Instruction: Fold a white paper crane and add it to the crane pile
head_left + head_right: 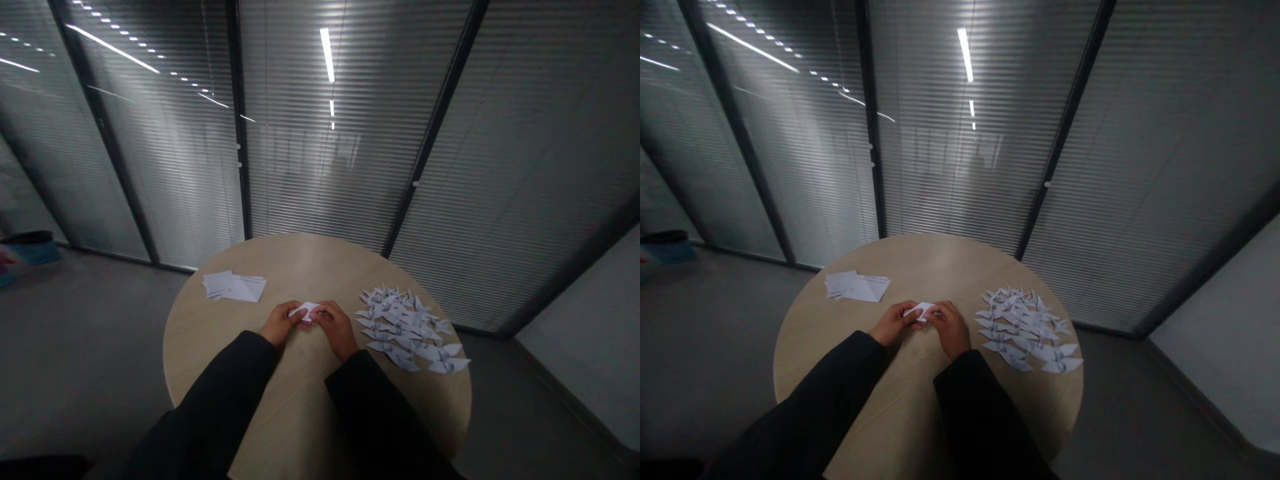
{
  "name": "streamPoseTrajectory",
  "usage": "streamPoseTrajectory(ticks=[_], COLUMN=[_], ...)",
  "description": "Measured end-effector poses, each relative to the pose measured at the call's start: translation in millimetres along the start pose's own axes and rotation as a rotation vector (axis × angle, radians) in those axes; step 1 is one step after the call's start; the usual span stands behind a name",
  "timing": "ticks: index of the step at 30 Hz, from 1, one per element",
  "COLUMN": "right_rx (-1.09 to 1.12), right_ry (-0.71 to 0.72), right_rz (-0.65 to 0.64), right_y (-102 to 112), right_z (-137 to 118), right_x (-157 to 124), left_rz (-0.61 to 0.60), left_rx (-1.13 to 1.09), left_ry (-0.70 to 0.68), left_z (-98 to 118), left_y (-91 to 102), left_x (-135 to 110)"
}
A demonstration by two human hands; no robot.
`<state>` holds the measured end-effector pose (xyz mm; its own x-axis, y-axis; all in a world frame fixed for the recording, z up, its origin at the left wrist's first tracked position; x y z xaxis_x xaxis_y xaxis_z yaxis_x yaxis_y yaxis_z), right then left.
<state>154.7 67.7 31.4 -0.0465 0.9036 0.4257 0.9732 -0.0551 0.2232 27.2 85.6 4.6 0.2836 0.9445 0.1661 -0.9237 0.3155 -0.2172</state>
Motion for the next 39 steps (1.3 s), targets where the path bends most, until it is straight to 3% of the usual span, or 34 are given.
streamPoseTrajectory(ticks=[9, 17, 22, 28, 39], right_rx=[0.098, 0.109, 0.096, 0.204, 0.255], right_ry=[-0.192, -0.205, -0.213, -0.169, -0.177], right_rz=[0.095, 0.118, 0.105, 0.062, 0.091], right_y=[7, 11, 9, 3, 6], right_z=[23, 24, 26, 19, 20], right_x=[-1, 0, 0, 3, 3], left_rz=[-0.059, -0.095, -0.035, 0.007, 0.049], left_rx=[-0.021, 0.037, 0.194, 0.090, 0.092], left_ry=[-0.008, -0.030, -0.066, -0.042, -0.076], left_z=[4, 5, 8, 10, 9], left_y=[-10.3, -12.1, -5.3, -5.9, 1.0], left_x=[-3, -4, -3, -4, -3])
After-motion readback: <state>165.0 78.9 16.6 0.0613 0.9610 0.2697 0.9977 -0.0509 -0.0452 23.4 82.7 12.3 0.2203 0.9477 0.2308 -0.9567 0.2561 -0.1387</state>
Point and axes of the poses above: each hand's wrist, its own x-axis towards the middle knuckle, its own y-axis out of the back of the hand, z = x × y, the point moved 9 cm from there along x, towards the middle knuckle, and after that the axes turned 5 degrees about -y, right-handed, at the moved point
